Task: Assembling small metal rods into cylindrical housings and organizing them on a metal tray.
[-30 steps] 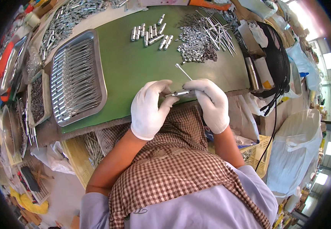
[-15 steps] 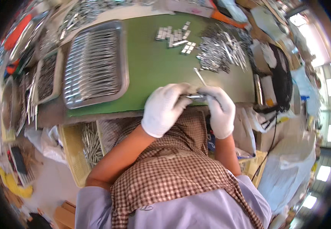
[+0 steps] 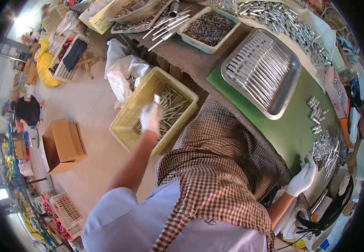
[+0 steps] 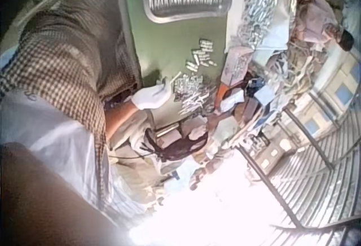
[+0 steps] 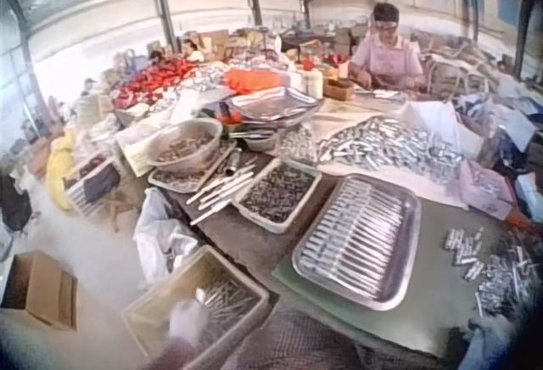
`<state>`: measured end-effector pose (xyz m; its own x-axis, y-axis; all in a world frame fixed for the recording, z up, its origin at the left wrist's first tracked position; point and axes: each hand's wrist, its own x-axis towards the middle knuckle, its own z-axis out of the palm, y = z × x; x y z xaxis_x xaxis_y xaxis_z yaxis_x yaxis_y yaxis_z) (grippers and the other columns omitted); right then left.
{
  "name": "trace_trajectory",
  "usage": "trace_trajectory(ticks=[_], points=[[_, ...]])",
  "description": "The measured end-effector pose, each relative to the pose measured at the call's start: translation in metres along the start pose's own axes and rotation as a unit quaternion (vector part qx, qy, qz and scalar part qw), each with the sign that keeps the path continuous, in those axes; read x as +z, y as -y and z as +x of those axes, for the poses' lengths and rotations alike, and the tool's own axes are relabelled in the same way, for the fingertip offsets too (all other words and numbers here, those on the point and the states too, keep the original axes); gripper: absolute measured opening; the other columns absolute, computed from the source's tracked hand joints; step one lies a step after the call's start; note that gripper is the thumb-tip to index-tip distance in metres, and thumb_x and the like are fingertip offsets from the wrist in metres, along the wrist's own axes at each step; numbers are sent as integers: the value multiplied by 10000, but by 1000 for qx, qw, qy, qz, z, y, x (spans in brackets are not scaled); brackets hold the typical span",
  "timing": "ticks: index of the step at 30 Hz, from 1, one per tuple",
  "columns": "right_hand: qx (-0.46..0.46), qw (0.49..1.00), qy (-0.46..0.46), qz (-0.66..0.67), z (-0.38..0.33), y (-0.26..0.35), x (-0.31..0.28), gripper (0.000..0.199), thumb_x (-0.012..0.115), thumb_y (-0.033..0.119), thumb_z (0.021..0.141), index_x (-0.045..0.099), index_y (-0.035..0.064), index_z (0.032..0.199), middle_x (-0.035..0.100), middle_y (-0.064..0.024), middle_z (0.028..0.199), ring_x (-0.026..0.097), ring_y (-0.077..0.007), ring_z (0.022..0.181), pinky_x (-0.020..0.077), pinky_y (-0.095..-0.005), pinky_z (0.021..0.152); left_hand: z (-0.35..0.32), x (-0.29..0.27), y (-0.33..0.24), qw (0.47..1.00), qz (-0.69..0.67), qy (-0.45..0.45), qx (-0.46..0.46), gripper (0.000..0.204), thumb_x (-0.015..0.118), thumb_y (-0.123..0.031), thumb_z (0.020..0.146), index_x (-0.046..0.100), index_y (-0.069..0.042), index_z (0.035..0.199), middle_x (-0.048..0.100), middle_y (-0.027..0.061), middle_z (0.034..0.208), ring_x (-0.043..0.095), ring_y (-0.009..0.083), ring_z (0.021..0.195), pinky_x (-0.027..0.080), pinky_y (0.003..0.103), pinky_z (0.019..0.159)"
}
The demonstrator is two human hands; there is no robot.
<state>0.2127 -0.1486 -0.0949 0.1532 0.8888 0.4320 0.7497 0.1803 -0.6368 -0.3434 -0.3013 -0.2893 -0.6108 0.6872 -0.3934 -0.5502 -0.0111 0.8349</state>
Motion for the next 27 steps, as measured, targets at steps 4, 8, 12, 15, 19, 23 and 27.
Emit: trace_trajectory(ticks=[4,8,12,15,19,23,27], points=[[7,1000,-2,-24,-5,-4,-9,241,496,-55,951,679,-26,1105,665,-114,1023,631,-199,870,527,-316,777,45,38,-65,976,-68,-196,66,279,636,-234,972,574,-62,1183,609,81,1131,631,184,976,492,279,748],[-9,999,-25,-21,-12,4,-7,243,503,-83,932,674,-29,1095,651,-113,1001,630,-207,876,528,-319,783,43,73,-62,985,71,-157,30,329,622,-208,976,564,-67,1268,611,77,1168,633,201,1024,500,341,814],[13,999,-36,34,-10,16,4,256,496,-98,946,661,-30,1129,660,-117,1068,632,-183,917,516,-289,847,-3,166,-95,942,178,-134,250,278,555,-97,986,590,-50,1258,635,81,1145,615,168,924,499,295,794],[39,996,-56,51,-13,20,4,274,483,-77,972,647,-35,1188,672,-125,1066,639,-172,927,517,-287,849,-44,243,-126,847,289,-24,445,223,541,-15,963,625,-8,1170,670,88,1121,619,163,880,521,300,780],[51,996,-69,-13,-16,27,1,285,521,-43,972,646,-5,1226,705,-130,1010,671,-195,892,531,-314,827,-81,324,-133,665,354,254,606,199,581,32,895,679,-23,1060,697,124,1026,657,235,857,547,351,798],[-37,993,-72,-90,-12,33,1,299,585,-51,893,665,34,1168,697,-165,976,672,-333,883,531,-391,813,-140,387,-94,528,412,514,536,179,625,-48,852,698,-70,1013,681,104,915,657,276,819,543,397,745],[-78,987,-87,-113,-8,39,1,286,607,-36,838,666,72,1096,678,-152,921,655,-352,863,527,-426,763,-164,437,-32,440,515,506,534,132,623,-137,870,672,-80,979,650,112,906,656,313,832,534,432,703]])
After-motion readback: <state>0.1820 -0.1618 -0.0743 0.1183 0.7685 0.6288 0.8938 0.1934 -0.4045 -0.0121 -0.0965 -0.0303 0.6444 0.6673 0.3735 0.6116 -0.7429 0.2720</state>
